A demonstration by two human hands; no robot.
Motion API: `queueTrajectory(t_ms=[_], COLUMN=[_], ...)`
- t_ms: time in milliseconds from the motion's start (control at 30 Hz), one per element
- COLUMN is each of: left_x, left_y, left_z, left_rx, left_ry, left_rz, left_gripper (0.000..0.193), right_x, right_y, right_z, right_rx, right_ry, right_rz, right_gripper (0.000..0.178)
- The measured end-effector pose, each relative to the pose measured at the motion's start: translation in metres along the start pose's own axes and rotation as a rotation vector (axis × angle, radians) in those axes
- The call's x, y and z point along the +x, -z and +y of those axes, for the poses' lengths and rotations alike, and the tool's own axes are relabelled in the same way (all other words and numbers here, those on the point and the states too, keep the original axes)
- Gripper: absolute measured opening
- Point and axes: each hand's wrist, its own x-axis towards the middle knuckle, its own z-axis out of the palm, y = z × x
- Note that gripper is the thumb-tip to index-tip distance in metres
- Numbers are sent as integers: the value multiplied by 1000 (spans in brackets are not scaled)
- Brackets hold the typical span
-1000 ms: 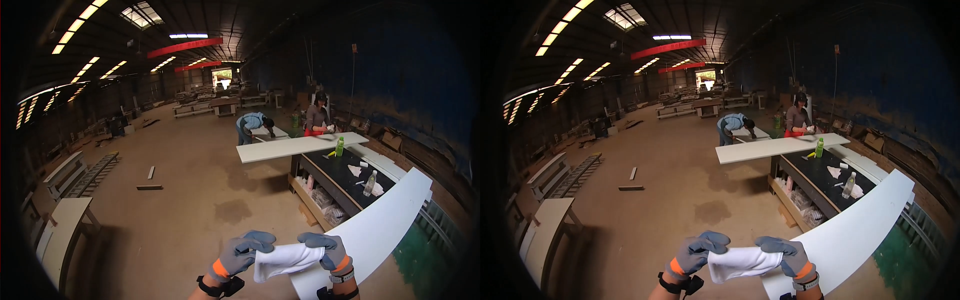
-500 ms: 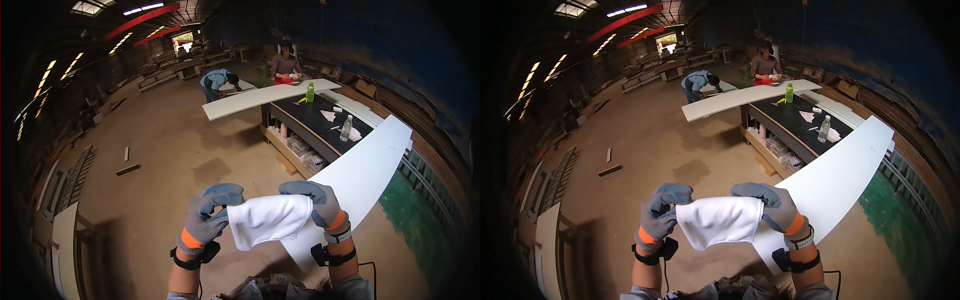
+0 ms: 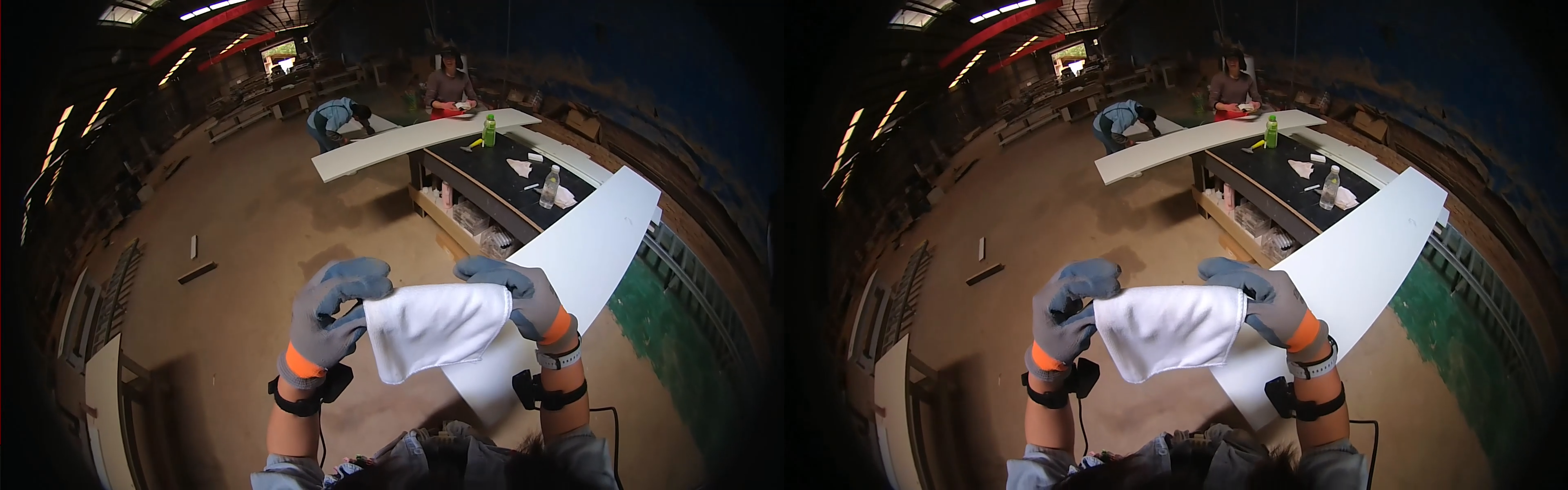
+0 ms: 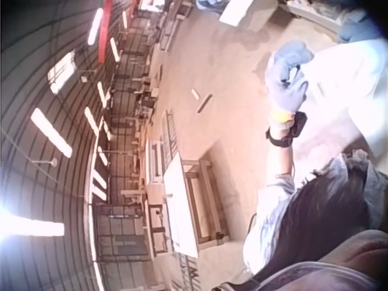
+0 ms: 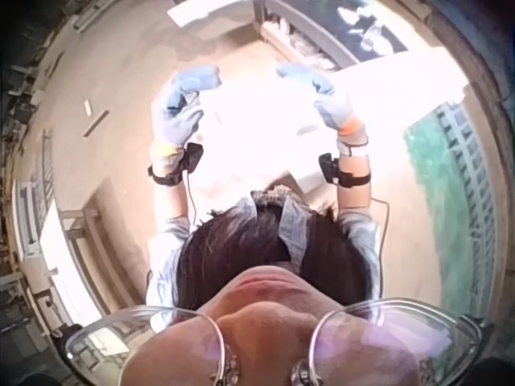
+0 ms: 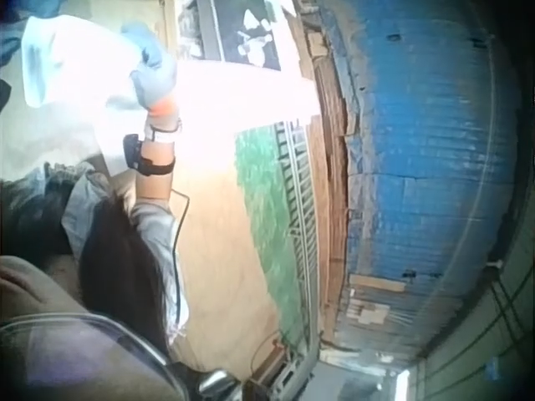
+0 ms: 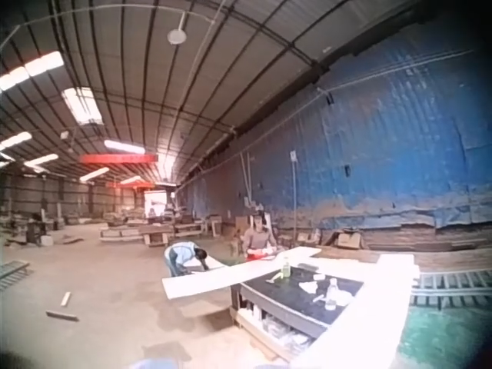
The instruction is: Cleaning a large white furniture board with a rag and cleaning liquid in a workshop environment.
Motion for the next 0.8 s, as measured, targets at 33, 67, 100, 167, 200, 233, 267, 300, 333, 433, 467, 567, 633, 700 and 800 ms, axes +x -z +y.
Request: queueTrajectory(t_ms=[33, 67, 100, 167, 200, 233, 267, 300, 333, 433, 467, 567, 633, 700, 800], left_x=[0, -1, -2, 1, -2, -3, -7, -9, -9, 1, 2, 13, 21, 27, 33], left_y=[0, -1, -2, 3, 2, 1, 0, -1, -1, -11, -14, -18, -25, -30, -36], left_z=[0, 1, 1, 4, 0, -2, -1, -2, -4, -16, -13, -20, -32, -36, -43], left_rx=[36, 25, -5, -3, -15, -27, -42, -45, -42, -107, -145, -89, -247, -404, -563], left_ry=[-29, -21, 14, 19, 23, 26, 42, 46, 43, 46, 48, -24, 17, 62, 244], left_rz=[-7, -14, -2, 30, 19, 7, 1, -3, 4, -1, 11, 47, 12, -33, -212], left_gripper=[24, 24, 24, 25, 23, 22, 23, 23, 24, 25, 25, 26, 27, 27, 23], right_x=[2, 0, -6, -1, 0, 0, -3, -5, -5, -6, -9, -10, -16, -22, -32], right_y=[3, 4, 2, 1, 3, 5, 2, -1, -3, 2, 3, 4, 8, 12, 23], right_z=[0, 0, -4, -11, -7, -6, -4, -2, 2, -3, -9, -9, -3, 6, 5], right_rx=[48, 95, 94, 312, 243, 235, 268, 302, 306, 290, 338, 300, 219, 177, 115], right_ry=[-35, -69, -82, -57, -51, -45, -77, -111, -118, -113, -166, -94, 13, -5, -26], right_rz=[-10, -19, -10, -98, -115, -109, -102, -95, -91, -49, -3, 47, 70, 132, 152], right_gripper=[35, 36, 36, 36, 38, 38, 40, 42, 42, 49, 49, 49, 48, 46, 44])
